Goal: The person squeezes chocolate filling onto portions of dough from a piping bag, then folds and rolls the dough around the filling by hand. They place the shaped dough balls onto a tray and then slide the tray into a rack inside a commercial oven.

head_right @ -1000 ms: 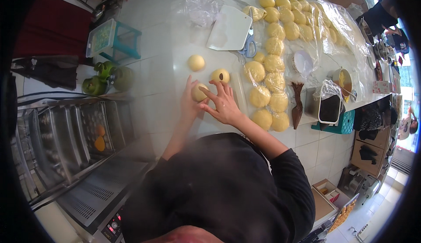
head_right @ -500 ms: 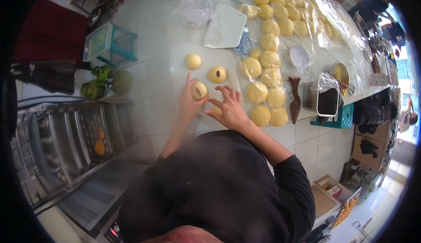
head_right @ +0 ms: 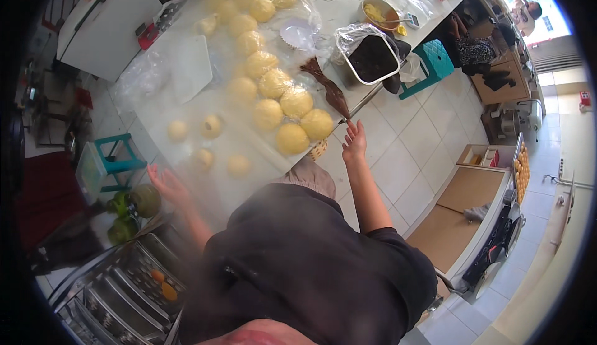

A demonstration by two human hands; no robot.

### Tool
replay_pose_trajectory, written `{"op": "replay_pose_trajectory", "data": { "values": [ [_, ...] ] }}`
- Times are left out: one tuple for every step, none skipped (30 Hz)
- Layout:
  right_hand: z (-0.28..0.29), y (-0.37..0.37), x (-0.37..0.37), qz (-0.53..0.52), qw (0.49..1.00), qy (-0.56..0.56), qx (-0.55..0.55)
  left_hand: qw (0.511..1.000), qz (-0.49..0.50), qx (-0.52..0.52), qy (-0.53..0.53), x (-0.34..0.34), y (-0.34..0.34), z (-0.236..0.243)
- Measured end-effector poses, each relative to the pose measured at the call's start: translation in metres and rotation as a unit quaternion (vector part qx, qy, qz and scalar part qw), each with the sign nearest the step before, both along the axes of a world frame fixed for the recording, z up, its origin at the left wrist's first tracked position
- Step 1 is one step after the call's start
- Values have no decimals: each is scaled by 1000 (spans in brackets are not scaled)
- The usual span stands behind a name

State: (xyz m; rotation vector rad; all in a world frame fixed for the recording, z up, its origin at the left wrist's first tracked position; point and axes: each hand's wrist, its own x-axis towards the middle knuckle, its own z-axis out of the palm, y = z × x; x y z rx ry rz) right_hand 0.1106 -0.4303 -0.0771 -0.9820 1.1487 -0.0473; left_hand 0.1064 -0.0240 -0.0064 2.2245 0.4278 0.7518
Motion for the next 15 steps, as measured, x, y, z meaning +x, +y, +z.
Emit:
{"op": "replay_pose_trajectory", "data": {
  "values": [
    [2,4,1,15,1000,-5,1,1000,11,6,0,3,0,3],
    [4,6,2,2,1000,-22,-3,1000,22,11,0,4,0,5],
    [3,5,3,1,1000,-22,1,1000,21,15,0,5,0,6],
    [2,3,4,-18,999,-36,9,1000,23,6,-2,6,-1,6],
    [2,2,5,-38,998,-49,16,1000,25,-2,-4,6,-3,6],
    [2,2,8,-39,998,-50,18,1000,24,0,-5,6,-4,6],
    [4,4,10,-47,998,-43,21,1000,25,-11,0,6,-5,6],
    [5,6,12,-55,998,-35,23,999,26,-21,5,6,-5,6],
    [8,9,13,-55,998,-36,25,999,26,-20,5,5,-4,4],
    [12,12,13,-19,999,-23,-13,999,29,-23,7,5,-3,2],
    [15,14,13,17,999,-10,-50,999,32,-26,9,5,-2,0],
    [14,15,14,17,999,-11,-50,999,31,-26,9,4,-2,0],
    [11,15,14,18,995,-9,-99,999,32,-26,9,4,-2,-1],
    [9,16,15,20,989,-8,-147,999,33,-27,8,3,-1,-1],
    [6,15,16,20,989,-8,-146,999,33,-26,8,3,0,-2]
  ]
}}
